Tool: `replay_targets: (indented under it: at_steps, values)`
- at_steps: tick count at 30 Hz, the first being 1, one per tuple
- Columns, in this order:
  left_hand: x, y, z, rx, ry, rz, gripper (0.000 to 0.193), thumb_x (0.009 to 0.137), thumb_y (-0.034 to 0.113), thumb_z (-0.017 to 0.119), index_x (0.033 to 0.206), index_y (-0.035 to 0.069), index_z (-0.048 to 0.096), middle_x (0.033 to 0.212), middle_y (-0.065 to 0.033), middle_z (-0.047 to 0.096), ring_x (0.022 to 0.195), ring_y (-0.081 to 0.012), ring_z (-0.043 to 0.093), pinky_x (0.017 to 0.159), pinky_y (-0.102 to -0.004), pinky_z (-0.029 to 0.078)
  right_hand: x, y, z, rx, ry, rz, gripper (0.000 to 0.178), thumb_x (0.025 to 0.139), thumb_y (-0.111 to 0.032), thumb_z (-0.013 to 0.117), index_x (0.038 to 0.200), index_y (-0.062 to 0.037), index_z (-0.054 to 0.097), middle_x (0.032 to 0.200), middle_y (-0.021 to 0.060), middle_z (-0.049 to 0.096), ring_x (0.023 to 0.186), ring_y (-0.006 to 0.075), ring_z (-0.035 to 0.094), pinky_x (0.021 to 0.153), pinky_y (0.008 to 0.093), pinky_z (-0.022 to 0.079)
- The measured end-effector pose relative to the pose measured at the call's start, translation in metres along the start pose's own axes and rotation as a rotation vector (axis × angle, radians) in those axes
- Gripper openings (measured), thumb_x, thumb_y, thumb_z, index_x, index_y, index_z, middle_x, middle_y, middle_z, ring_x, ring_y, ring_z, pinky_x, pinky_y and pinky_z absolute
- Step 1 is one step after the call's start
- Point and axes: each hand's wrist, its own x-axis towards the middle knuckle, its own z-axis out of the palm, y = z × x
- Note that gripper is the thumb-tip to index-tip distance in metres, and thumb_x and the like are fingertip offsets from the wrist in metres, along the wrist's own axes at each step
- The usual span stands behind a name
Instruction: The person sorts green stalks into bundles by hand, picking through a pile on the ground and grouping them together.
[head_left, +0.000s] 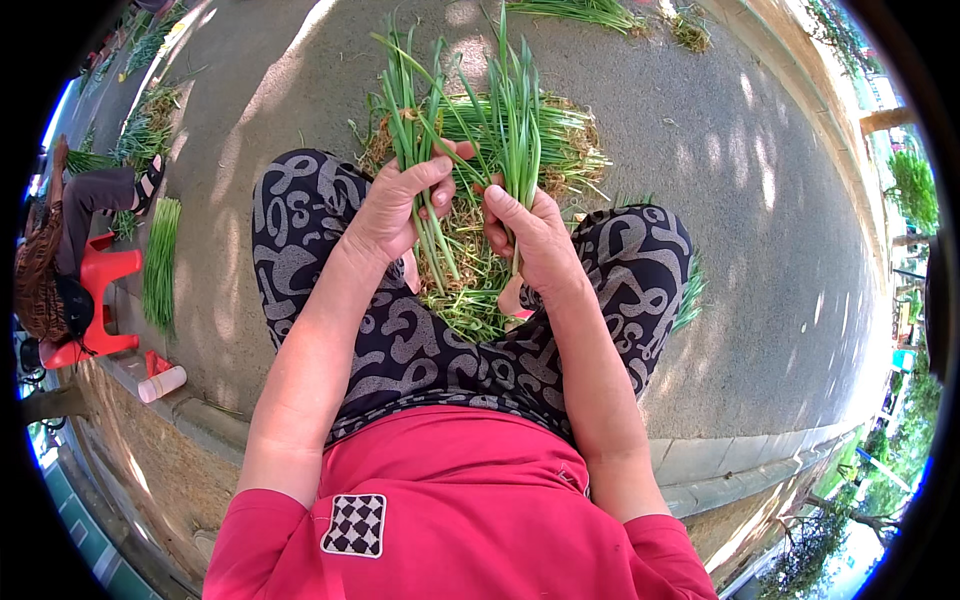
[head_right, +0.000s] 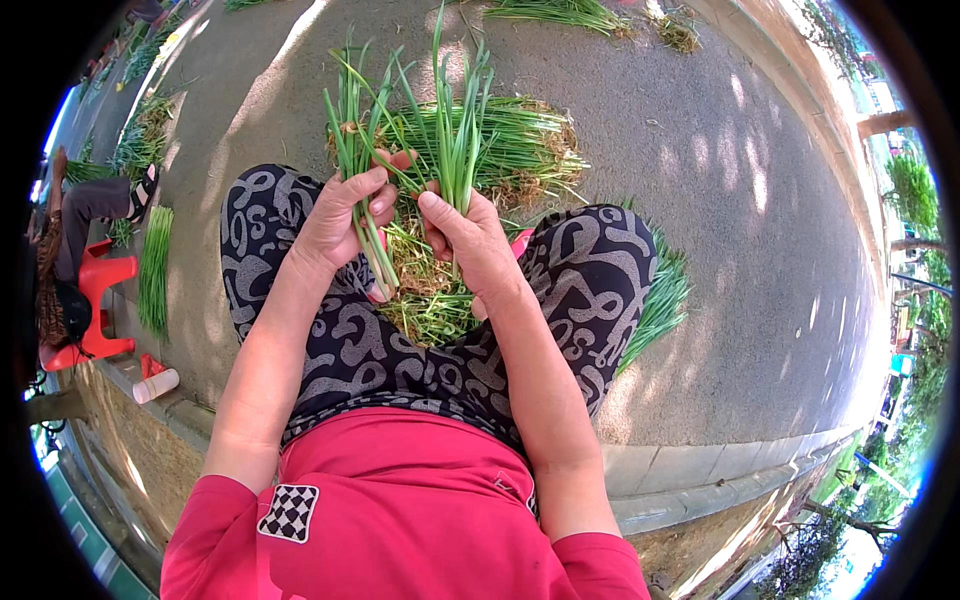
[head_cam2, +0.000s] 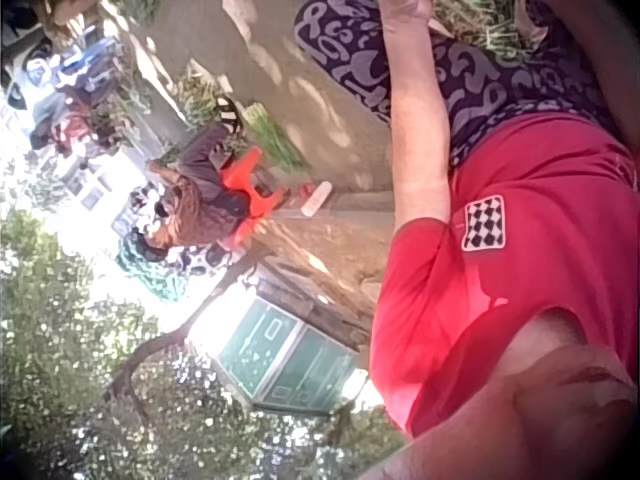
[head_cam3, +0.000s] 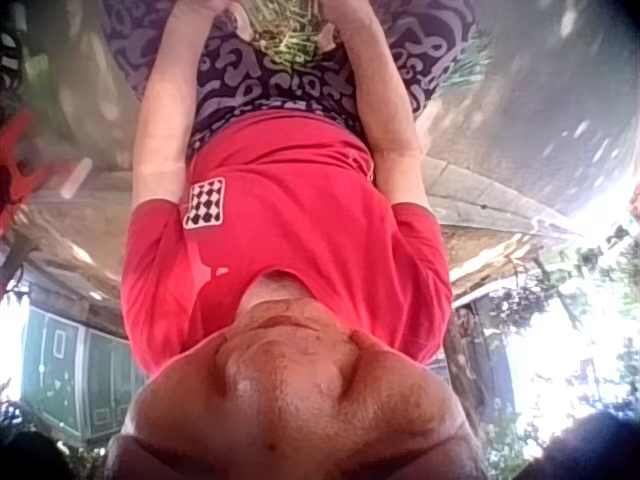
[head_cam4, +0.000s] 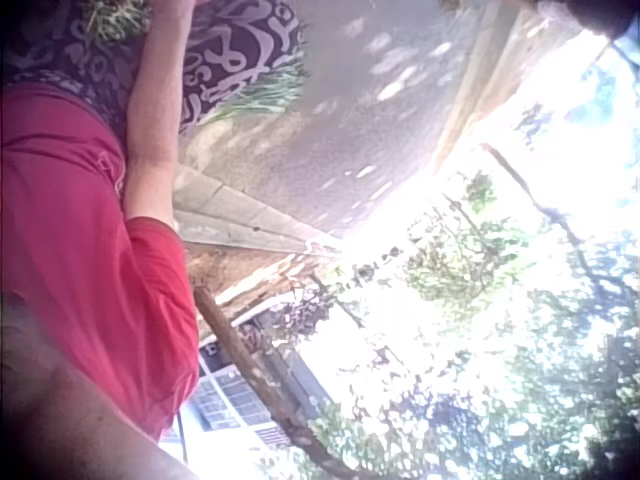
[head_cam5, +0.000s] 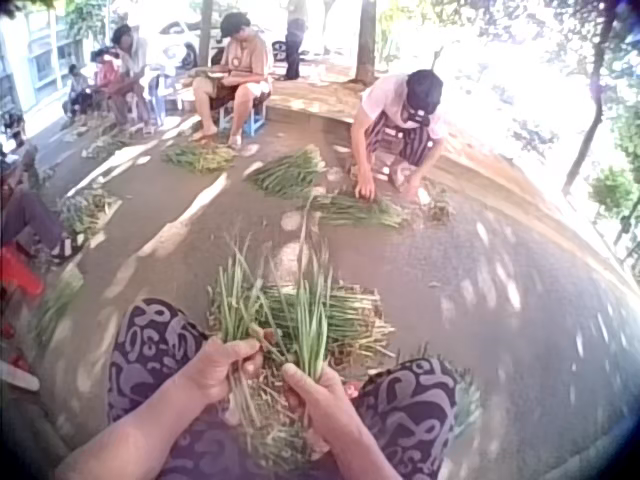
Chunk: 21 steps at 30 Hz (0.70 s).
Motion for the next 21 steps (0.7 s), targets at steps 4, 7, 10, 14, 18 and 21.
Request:
replay_targets:
  at_steps: [4, 7, 10, 14, 18, 21]
  values:
    - [-0.001, 0.000, 0.001, 0.045, -0.034, 0.024, 0.017, 0.088, 0.010, 0.063, 0.104, 0.008, 0.059, 0.117, -0.0081, 0.060, 0.065, -0.0057, 0.049, 0.054, -0.0194, 0.040, -0.001, -0.001, 0.001, -0.017, -0.025, 0.019, 0.021, 0.093, -0.025, 0.062, 0.101, -0.0069, 0.057, 0.071, -0.0023, 0.051, 0.054, 0.0058, 0.045, 0.046, 0.0199, 0.033]
    - [-0.002, -0.001, 0.001, 0.071, 0.011, 0.017, 0.016, 0.087, 0.009, 0.064, 0.103, 0.008, 0.060, 0.115, -0.0074, 0.061, 0.064, -0.0057, 0.049, 0.054, -0.0196, 0.039, -0.002, -0.003, 0.003, -0.050, -0.051, 0.034, 0.021, 0.093, -0.026, 0.062, 0.100, -0.0067, 0.058, 0.070, -0.0039, 0.050, 0.054, 0.0036, 0.044, 0.046, 0.0184, 0.032]
    - [0.000, -0.001, -0.003, 0.083, 0.024, 0.000, 0.015, 0.087, 0.008, 0.065, 0.101, 0.009, 0.061, 0.108, -0.0060, 0.063, 0.062, -0.0057, 0.049, 0.053, -0.0196, 0.039, -0.002, -0.002, 0.004, -0.076, -0.066, 0.040, 0.021, 0.093, -0.026, 0.062, 0.099, -0.0065, 0.058, 0.069, -0.0048, 0.050, 0.054, 0.0025, 0.043, 0.046, 0.0176, 0.032]
    - [0.001, -0.003, -0.005, 0.115, 0.082, 0.028, 0.013, 0.085, 0.009, 0.068, 0.095, 0.010, 0.061, 0.086, -0.0001, 0.061, 0.059, -0.0058, 0.048, 0.051, -0.0200, 0.035, -0.002, -0.002, 0.005, -0.098, -0.088, 0.036, 0.021, 0.093, -0.026, 0.061, 0.097, -0.0064, 0.057, 0.068, -0.0055, 0.049, 0.054, 0.0019, 0.042, 0.046, 0.0176, 0.031]
    - [0.002, -0.007, -0.002, 0.209, 0.180, 0.129, 0.010, 0.084, 0.012, 0.071, 0.088, 0.011, 0.062, 0.066, 0.0051, 0.054, 0.055, -0.0055, 0.047, 0.049, -0.0205, 0.031, -0.001, 0.000, 0.006, -0.149, -0.078, 0.010, 0.020, 0.093, -0.026, 0.060, 0.096, -0.0059, 0.058, 0.065, -0.0061, 0.047, 0.052, 0.0023, 0.041, 0.045, 0.0188, 0.030]
    - [0.003, -0.010, -0.003, 0.315, 0.227, 0.200, 0.010, 0.082, 0.009, 0.069, 0.084, 0.012, 0.060, 0.064, 0.0050, 0.053, 0.055, -0.0057, 0.046, 0.050, -0.0205, 0.033, 0.001, 0.001, 0.008, -0.188, -0.046, 0.009, 0.017, 0.093, -0.023, 0.059, 0.094, -0.0066, 0.058, 0.061, -0.0079, 0.045, 0.052, 0.0010, 0.039, 0.045, 0.0192, 0.028]
